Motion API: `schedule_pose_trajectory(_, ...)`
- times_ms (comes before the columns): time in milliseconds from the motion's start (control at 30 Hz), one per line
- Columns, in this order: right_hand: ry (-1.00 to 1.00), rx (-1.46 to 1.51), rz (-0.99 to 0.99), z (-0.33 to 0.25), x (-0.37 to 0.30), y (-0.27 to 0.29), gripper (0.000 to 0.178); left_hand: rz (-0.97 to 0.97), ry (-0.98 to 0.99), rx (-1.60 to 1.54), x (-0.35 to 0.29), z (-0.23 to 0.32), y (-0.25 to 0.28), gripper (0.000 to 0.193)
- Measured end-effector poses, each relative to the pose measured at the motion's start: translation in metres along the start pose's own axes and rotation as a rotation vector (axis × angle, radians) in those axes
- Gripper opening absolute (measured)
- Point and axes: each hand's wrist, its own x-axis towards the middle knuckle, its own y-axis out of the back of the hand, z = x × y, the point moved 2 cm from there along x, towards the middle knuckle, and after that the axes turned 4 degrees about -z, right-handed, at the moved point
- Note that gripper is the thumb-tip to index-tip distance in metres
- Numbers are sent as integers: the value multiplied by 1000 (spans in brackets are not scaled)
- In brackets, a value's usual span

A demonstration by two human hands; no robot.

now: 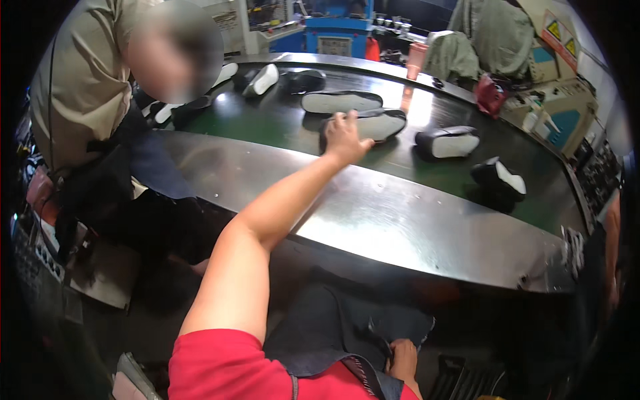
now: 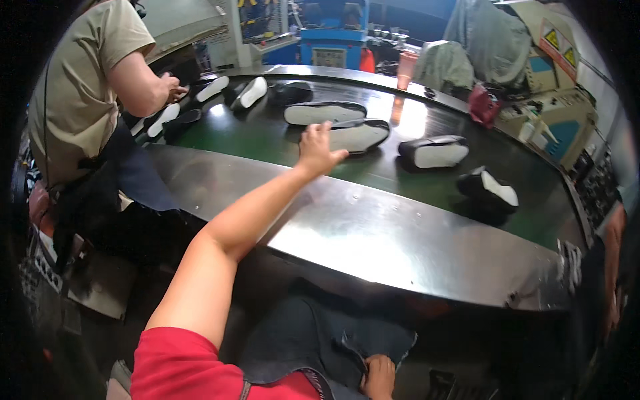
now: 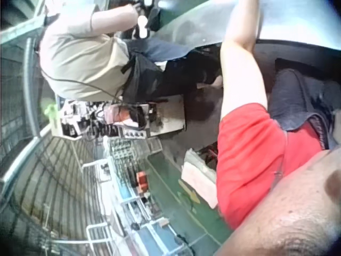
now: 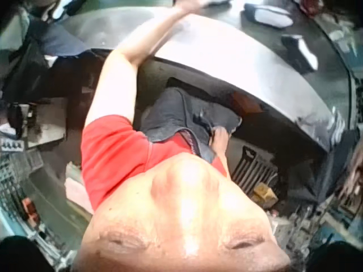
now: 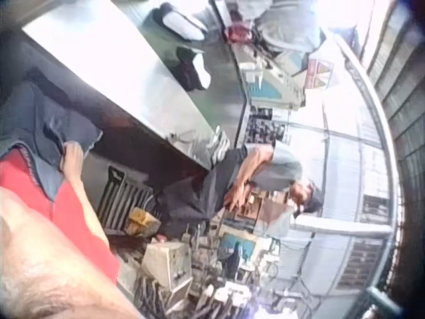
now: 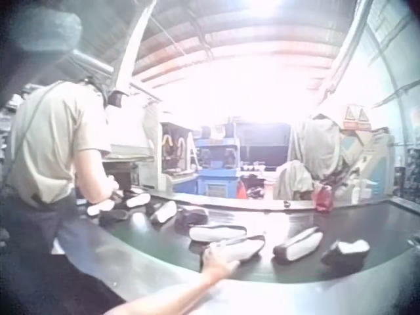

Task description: Lasting the edges of a shoe upper over the insole using a hand tool.

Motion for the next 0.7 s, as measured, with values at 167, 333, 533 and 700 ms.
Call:
schedule_pose_trajectory(167, -176, -264, -131, 27, -6, -19, 36, -401, 232, -257, 52, -104, -21, 110)
schedule_pose_trajectory(333, -241, -184, -52, 28, 2, -20, 33, -639, 215, -612, 61, -112, -25, 104)
schedule_pose_trajectory(533, -62, -244, -54, 20, 17, -26, 38, -366, 107, -64, 19, -62, -5, 92)
schedule_pose_trajectory(700, 49, -231, -3, 0, 22, -17, 38, -127, -338, 122, 13, 33, 88, 75)
